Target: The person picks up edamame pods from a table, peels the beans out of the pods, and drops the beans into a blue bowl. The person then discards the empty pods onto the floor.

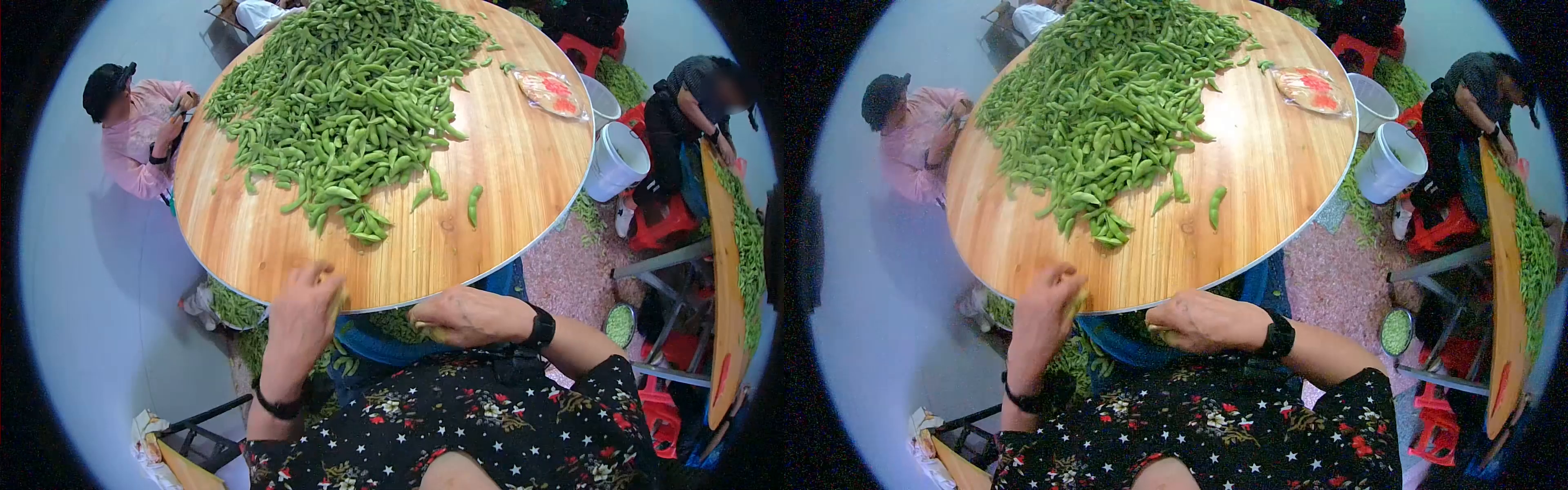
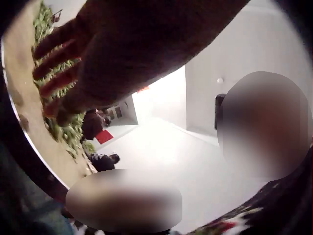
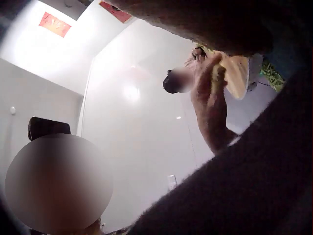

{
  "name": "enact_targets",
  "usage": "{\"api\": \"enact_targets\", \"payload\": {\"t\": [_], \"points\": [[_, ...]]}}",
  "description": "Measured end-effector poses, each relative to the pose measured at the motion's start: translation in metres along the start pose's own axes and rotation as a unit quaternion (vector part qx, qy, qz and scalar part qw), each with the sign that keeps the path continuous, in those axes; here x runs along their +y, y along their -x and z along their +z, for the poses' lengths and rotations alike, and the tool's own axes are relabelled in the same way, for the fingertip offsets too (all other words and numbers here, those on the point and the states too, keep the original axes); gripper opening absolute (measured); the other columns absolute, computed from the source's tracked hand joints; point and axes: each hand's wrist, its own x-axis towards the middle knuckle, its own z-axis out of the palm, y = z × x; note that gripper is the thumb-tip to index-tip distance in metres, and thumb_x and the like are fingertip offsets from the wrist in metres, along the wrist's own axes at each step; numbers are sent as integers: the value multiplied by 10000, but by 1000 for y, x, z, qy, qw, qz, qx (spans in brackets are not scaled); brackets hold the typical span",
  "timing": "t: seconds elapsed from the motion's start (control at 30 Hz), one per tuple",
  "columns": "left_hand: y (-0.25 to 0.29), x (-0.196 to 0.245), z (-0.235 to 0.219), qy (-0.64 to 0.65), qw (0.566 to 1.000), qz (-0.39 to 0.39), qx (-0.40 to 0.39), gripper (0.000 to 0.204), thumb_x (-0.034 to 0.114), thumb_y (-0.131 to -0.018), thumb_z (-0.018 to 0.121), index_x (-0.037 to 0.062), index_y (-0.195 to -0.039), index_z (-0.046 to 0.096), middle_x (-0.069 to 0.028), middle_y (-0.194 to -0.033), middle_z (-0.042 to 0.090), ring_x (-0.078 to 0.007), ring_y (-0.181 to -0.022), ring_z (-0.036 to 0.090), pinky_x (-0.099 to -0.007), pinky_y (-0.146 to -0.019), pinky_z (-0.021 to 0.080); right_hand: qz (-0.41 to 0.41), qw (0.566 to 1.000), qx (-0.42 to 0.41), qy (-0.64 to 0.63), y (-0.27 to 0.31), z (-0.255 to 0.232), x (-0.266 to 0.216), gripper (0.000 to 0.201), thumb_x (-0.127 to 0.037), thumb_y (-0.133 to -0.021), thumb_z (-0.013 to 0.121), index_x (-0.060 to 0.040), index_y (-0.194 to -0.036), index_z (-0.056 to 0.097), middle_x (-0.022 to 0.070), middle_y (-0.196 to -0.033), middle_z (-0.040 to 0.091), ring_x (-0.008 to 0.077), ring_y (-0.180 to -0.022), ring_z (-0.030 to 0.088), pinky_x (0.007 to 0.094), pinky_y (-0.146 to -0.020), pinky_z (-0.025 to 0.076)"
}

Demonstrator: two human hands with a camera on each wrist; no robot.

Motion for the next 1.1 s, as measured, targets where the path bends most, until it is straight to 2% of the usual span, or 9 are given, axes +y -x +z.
{"api": "enact_targets", "payload": {"t": [0.17, 0.23, 0.33, 0.37, 0.47, 0.6, 0.67, 0.87, 1.1], "points": [[-50, -13, 37, -5, 990, 71, 123, 237, 35, -762, 595, 61, -995, 620, -110, -1033, 593, -307, -966, 545, -375, -815, 462, 70, 997, 13, -23, -3, 0, 1, 212, -173, -922, 482, -10, -1048, 532, 188, -806, 579, 383, -757, 592, 424, -682, 470], [-58, -17, 41, -29, 985, 109, 132, 285, -3, -749, 564, 54, -1025, 604, -127, -1024, 589, -328, -935, 558, -397, -805, 465, 2, 980, 194, -50, -4, 1, 10, 279, -213, -964, 450, -7, -1137, 520, 122, -843, 599, 282, -703, 628, 359, -622, 488], [-48, 2, 37, 136, 986, 34, 92, 365, -34, -726, 539, 46, -1079, 588, -149, -993, 577, -361, -899, 564, -414, -792, 470, 134, 934, 141, -301, 0, -14, 2, 298, -238, -987, 430, -3, -1152, 510, 68, -888, 601, 159, -693, 636, 266, -561, 485], [-48, 6, 40, 136, 986, 35, 92, 365, -34, -726, 539, 46, -1079, 588, -149, -993, 577, -361, -899, 564, -414, -792, 470, 113, 922, 167, -330, -2, -13, 3, 280, -241, -1000, 406, -15, -1129, 508, 43, -871, 587, 101, -662, 620, 217, -503, 473], [-49, 22, 47, 257, 945, 129, 154, 453, -61, -714, 530, 34, -1156, 562, -172, -950, 572, -381, -877, 570, -423, -775, 473, 102, 889, 195, -401, -9, -7, 12, 258, -229, -1001, 404, -19, -1122, 489, 54, -865, 587, 125, -629, 617, 233, -477, 476], [-45, 29, 56, 190, 964, 117, 146, 440, -97, -784, 511, -2, -1214, 530, -201, -955, 588, -364, -872, 588, -382, -721, 490, 86, 872, 212, -433, -15, -8, 8, 255, -228, -1000, 405, -24, -1143, 459, 56, -847, 586, 132, -598, 609, 242, -447, 464], [-45, 31, 55, 254, 947, 111, 160, 395, -61, -838, 500, 3, -1226, 536, -187, -924, 609, -312, -787, 608, -352, -683, 494, 90, 867, 230, -432, -15, -10, 3, 200, -208, -987, 390, -30, -1019, 476, 50, -781, 582, 130, -542, 580, 255, -457, 464], [-43, 37, 49, 422, 904, 25, 66, 358, 49, -923, 483, 22, -1275, 538, -76, -747, 590, -141, -642, 542, -270, -637, 463, 99, 854, 241, -450, -11, -9, -2, 182, -212, -986, 399, -44, -1027, 455, 41, -752, 560, 103, -496, 518, 234, -438, 411], [-42, 34, 50, 372, 922, 75, 83, 372, 40, -915, 486, 35, -1283, 537, -77, -781, 595, -128, -675, 548, -255, -655, 464, 98, 857, 243, -443, -11, -7, -1, 148, -218, -970, 450, -70, -964, 452, 19, -716, 542, 84, -495, 484, 228, -429, 383]]}}
